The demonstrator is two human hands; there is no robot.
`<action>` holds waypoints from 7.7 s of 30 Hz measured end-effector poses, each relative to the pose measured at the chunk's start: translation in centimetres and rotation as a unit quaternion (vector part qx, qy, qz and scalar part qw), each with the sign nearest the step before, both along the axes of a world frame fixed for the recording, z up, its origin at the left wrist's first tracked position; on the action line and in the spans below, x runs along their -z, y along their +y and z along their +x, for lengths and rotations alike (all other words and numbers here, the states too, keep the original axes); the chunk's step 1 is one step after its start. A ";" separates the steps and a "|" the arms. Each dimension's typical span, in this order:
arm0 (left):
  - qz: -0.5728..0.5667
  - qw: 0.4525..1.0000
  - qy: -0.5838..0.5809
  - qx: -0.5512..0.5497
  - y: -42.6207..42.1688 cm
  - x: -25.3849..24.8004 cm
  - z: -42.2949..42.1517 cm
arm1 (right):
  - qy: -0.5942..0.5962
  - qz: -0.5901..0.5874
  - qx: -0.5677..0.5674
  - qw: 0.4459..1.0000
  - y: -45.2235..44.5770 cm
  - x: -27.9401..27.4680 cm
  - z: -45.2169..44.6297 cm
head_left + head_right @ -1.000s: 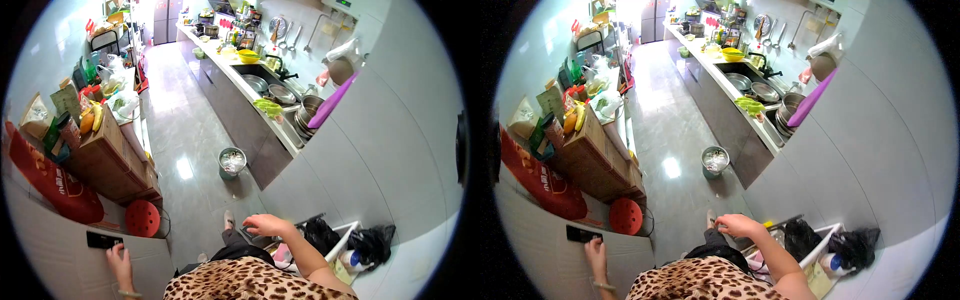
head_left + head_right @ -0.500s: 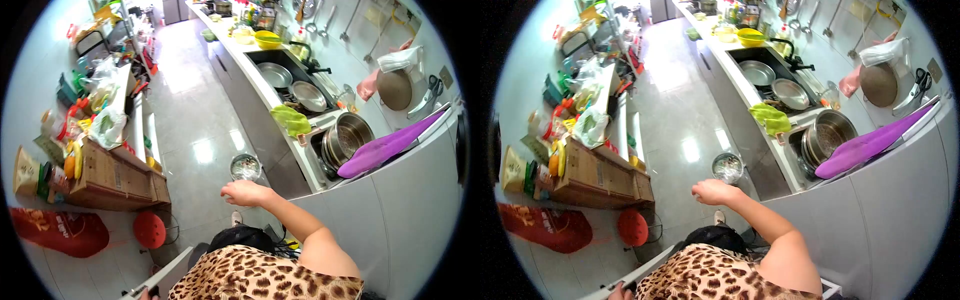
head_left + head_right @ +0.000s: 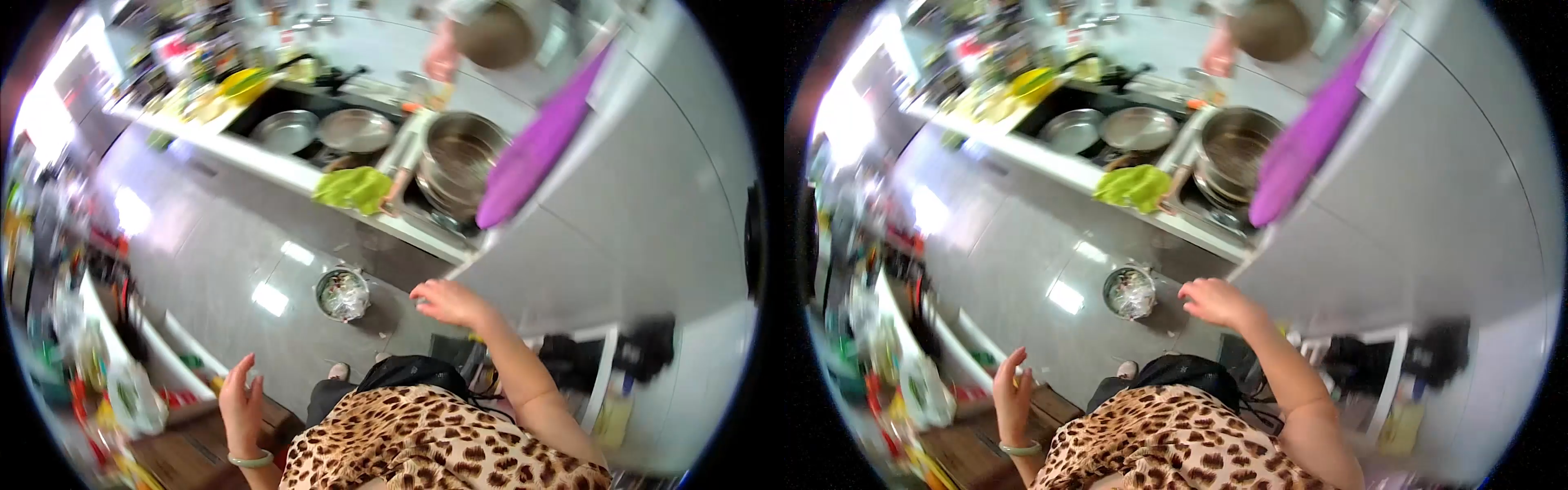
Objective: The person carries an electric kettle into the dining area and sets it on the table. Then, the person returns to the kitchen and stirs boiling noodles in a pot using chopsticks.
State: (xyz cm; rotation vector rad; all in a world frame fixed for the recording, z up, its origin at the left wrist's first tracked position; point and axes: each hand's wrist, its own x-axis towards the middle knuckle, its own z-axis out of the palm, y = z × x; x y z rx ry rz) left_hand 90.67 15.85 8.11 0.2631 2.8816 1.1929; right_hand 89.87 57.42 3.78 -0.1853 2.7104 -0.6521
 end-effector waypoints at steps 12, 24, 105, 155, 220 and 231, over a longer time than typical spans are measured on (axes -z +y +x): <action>-0.084 0.877 -0.053 0.470 1.6 3.0 -13.2 | 0.008 -0.014 0.569 0.822 -11.4 -5.3 28.7; -0.053 0.805 -0.102 0.582 8.6 3.3 -6.1 | 0.128 0.312 0.855 0.395 -12.9 -4.9 57.3; 0.049 0.941 -0.103 -0.318 -52.0 6.2 -57.1 | -0.064 -0.023 -0.228 0.971 -52.8 13.8 -89.2; 0.565 0.606 -0.449 0.336 -75.5 3.5 -174.2 | -0.157 -0.474 0.168 0.850 -98.7 -2.5 -160.1; 0.452 0.708 -0.522 0.148 -86.5 10.2 -192.5 | 0.104 -0.375 0.521 0.760 -82.2 0.8 -192.0; 0.443 0.713 -0.523 0.146 -86.6 11.1 -193.0 | 0.256 -0.401 0.475 0.740 -86.1 -4.1 -189.6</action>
